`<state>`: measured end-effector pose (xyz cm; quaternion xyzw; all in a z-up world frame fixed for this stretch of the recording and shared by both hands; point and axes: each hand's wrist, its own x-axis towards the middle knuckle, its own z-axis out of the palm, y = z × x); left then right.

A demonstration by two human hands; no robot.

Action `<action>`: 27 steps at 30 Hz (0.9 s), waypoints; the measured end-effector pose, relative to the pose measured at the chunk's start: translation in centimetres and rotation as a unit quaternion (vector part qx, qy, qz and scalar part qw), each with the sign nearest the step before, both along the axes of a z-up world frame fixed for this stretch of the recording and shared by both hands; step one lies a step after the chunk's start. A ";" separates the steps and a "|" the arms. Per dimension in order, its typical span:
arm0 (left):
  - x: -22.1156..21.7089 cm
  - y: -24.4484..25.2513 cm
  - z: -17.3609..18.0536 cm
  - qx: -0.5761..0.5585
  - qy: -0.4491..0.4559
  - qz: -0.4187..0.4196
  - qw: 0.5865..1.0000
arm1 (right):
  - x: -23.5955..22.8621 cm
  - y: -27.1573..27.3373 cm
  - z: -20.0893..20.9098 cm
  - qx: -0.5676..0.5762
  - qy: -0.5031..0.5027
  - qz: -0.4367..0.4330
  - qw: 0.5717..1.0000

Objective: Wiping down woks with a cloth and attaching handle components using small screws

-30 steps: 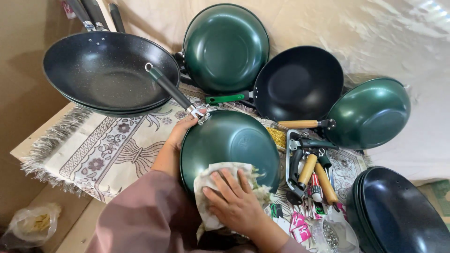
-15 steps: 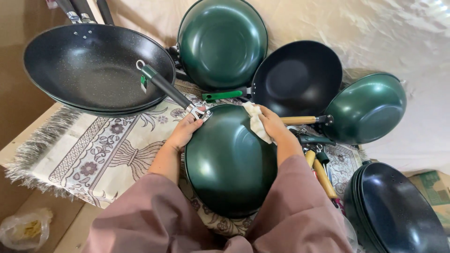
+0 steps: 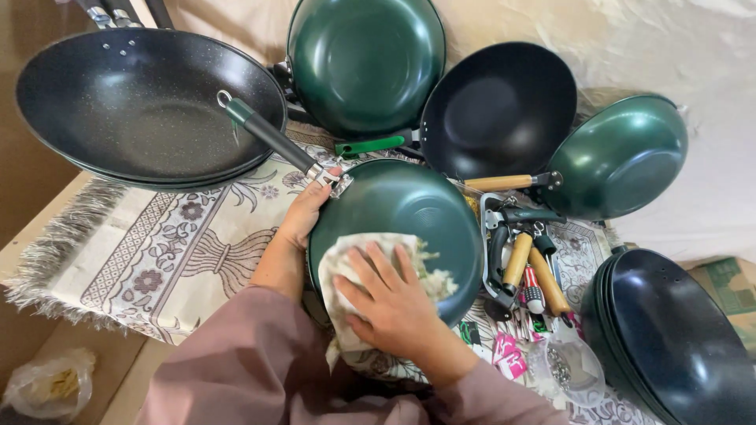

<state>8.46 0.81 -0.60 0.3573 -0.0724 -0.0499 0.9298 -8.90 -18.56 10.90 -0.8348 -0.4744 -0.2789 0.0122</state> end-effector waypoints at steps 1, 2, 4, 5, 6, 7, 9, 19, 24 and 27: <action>0.2 0.0 -0.4 0.000 0.003 -0.004 1.000 | -0.5 -1.4 -1.7 0.000 0.003 -0.004 1.000; 0.5 0.0 -0.9 -0.003 0.006 -0.004 1.000 | -1.0 -2.8 -3.4 0.052 -0.038 -0.023 0.998; 0.7 0.2 -0.9 -0.003 0.009 -0.011 1.000 | -1.3 -6.5 -6.6 0.105 -0.081 -0.049 0.990; 0.5 0.3 -0.4 0.015 0.028 -0.018 0.999 | -1.0 -9.0 -7.9 0.138 -0.018 -0.092 0.986; 0.3 0.5 0.0 0.034 0.047 -0.026 0.998 | -0.7 -11.5 -9.2 0.171 0.044 -0.134 0.975; 0.4 0.3 -0.6 0.032 0.049 -0.028 0.998 | 1.2 -13.4 -9.4 0.169 0.045 -0.135 0.975; 0.8 0.1 -1.4 0.012 0.010 -0.004 1.000 | 5.1 -17.0 -9.8 0.292 0.078 -0.056 0.952; 0.5 0.3 -1.1 -0.020 0.007 -0.026 0.999 | 19.5 -12.9 1.1 0.350 0.436 -0.176 0.810; 1.6 0.1 -2.6 -0.028 -0.004 -0.022 0.999 | 26.3 -6.2 1.1 0.118 0.402 -0.178 0.890; 1.6 0.1 -2.8 -0.008 -0.024 -0.022 0.999 | 23.8 -1.5 1.6 -0.024 0.252 -0.169 0.953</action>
